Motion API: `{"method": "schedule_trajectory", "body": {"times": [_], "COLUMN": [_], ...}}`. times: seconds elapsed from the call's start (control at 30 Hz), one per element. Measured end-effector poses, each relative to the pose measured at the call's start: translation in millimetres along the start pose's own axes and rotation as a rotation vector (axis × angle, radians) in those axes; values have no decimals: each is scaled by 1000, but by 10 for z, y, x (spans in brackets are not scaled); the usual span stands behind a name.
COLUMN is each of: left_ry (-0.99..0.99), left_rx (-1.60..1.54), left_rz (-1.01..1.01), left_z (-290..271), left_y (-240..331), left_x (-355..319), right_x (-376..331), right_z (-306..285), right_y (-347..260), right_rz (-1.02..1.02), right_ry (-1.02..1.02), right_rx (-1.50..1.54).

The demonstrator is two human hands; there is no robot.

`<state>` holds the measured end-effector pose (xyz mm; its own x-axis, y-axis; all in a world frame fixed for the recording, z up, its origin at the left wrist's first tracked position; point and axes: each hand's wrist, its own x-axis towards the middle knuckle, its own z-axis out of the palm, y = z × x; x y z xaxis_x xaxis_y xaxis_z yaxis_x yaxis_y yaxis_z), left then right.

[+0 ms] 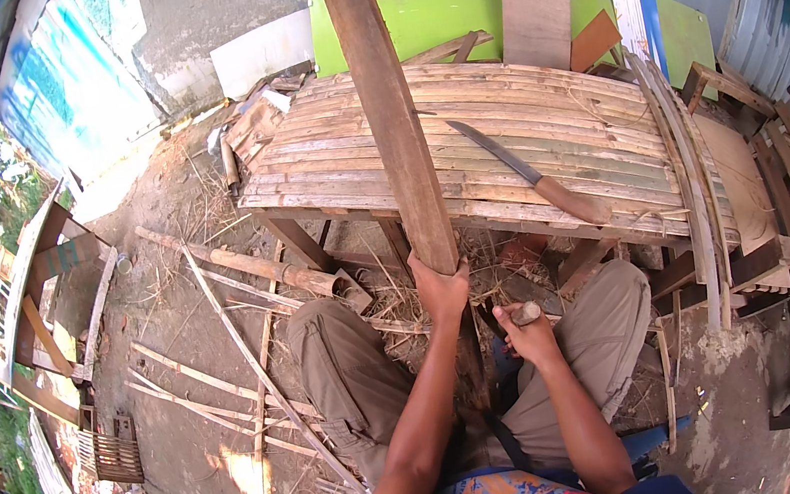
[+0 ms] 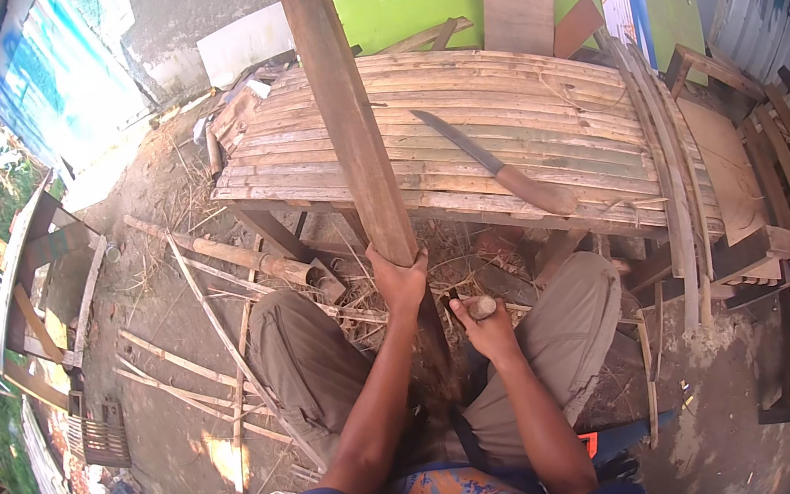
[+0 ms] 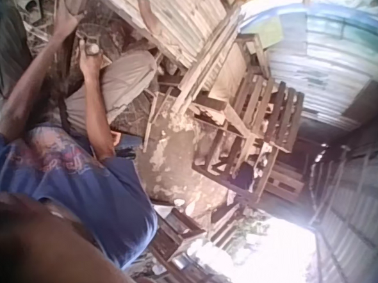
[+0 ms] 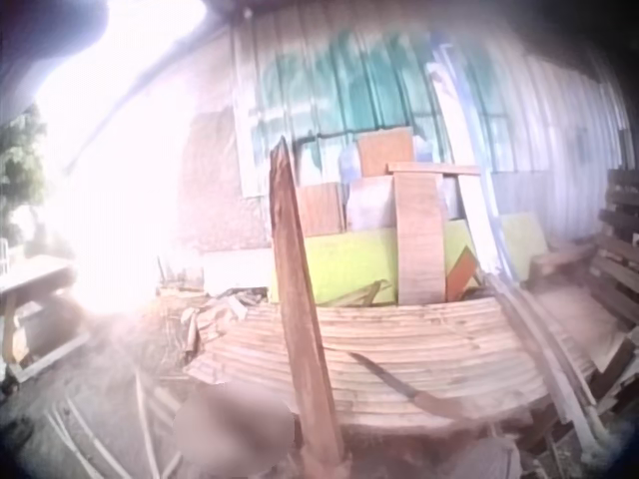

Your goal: The person sits on the ground and uses a machete to split a thin wooden plank, then uses a hammer to drive a nail into a wooden beam. The person handles wooden planks and a wooden beam while working in a cluttered outdoor area.

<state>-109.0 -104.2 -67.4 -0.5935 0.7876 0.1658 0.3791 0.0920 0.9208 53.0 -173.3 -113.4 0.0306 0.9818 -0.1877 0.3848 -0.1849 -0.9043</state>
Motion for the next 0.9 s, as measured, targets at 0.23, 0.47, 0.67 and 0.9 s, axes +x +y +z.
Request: {"method": "schedule_trajectory", "body": {"times": [0.23, 0.47, 0.67, 0.9], "left_ry": [-67, -32, 28, -324], "left_rx": [-197, -137, 85, 259], "left_rz": [101, 291, 419, 474], "left_z": [-198, -715, -1546, -2334], "left_y": [-87, 399, 744, 579], "left_x": [137, 652, 1305, 1432], "right_x": [-85, 80, 64, 100], "right_z": [-107, -75, 96, 368], "right_y": [-247, 57, -117, -196], "right_rz": [77, -53, -88, -152], "right_ry": [51, 189, 59, -75], "right_rx": [175, 93, -81, -182]}}
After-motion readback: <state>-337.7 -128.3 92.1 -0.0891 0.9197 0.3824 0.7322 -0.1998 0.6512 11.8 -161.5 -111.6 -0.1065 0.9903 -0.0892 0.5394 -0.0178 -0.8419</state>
